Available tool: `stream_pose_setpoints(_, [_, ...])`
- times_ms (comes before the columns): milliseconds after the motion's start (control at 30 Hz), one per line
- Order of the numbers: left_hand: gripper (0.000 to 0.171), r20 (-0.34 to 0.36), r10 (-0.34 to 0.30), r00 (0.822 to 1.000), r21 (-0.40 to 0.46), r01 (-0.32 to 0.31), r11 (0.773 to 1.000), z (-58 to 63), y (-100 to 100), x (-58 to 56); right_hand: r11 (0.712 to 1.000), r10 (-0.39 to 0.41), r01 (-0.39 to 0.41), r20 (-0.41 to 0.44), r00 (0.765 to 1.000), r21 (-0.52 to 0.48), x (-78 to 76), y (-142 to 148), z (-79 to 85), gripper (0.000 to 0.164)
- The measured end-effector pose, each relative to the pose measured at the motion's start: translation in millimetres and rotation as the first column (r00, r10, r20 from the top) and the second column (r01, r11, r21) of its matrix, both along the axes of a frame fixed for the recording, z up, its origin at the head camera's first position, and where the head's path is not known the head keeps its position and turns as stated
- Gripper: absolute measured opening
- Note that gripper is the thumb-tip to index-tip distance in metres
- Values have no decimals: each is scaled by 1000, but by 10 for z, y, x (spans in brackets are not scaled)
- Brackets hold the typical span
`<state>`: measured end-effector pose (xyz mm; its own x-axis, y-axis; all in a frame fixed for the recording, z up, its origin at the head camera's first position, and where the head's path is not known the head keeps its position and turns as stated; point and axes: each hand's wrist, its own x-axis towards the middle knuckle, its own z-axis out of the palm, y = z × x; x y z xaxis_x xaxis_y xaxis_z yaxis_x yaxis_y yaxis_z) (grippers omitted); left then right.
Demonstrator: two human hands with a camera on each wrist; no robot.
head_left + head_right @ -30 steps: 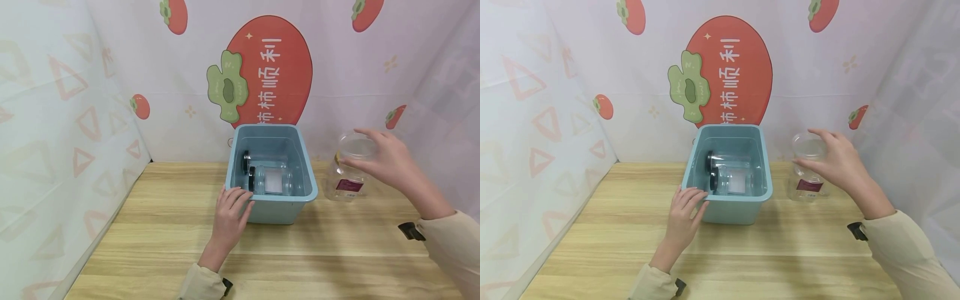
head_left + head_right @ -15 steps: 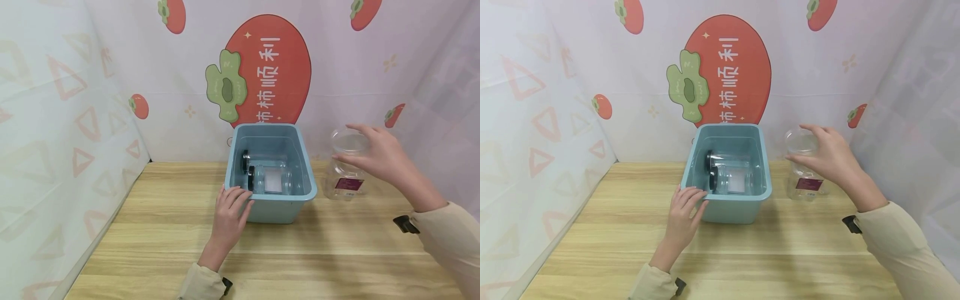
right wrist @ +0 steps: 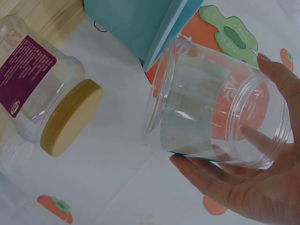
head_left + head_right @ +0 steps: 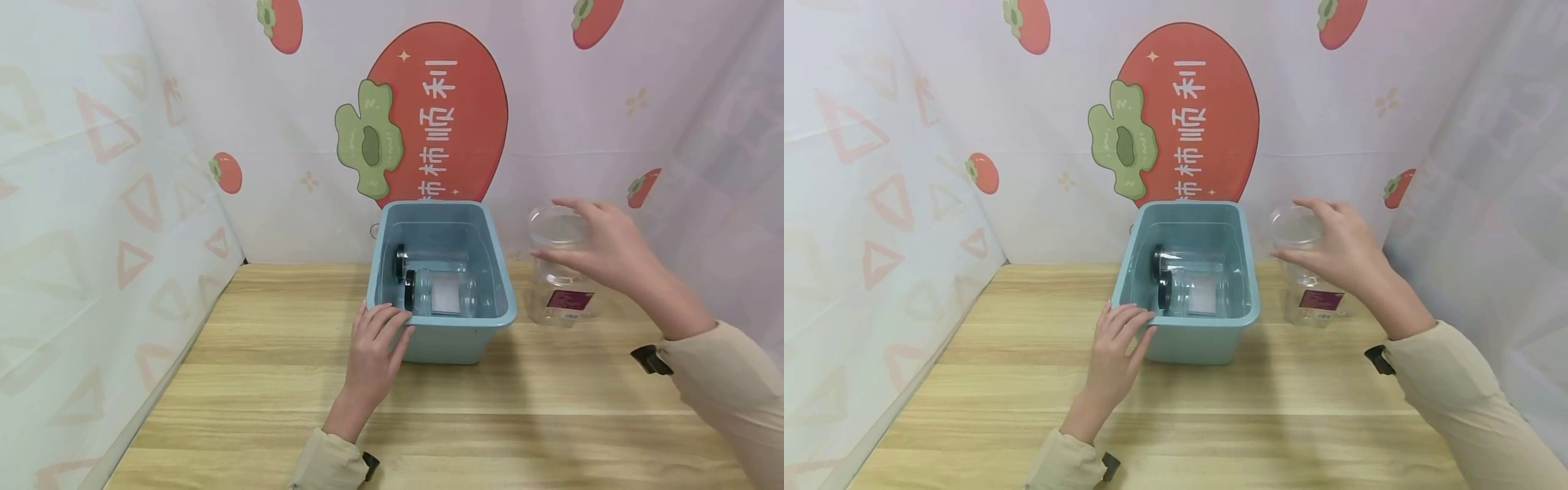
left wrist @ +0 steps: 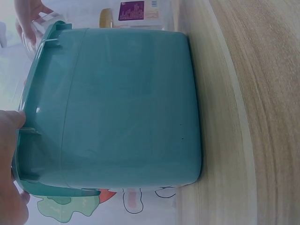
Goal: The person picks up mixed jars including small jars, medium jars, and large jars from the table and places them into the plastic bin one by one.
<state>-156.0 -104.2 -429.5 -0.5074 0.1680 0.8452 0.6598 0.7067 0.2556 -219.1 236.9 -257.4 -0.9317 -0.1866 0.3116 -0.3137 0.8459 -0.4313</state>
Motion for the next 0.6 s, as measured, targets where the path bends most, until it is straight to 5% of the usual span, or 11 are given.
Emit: stream_pose_setpoints(600, [26,7,3,1000,-7,-3,1000,6,-7,0,1000,23,-24,50,999,19,-62,-148,53,91])
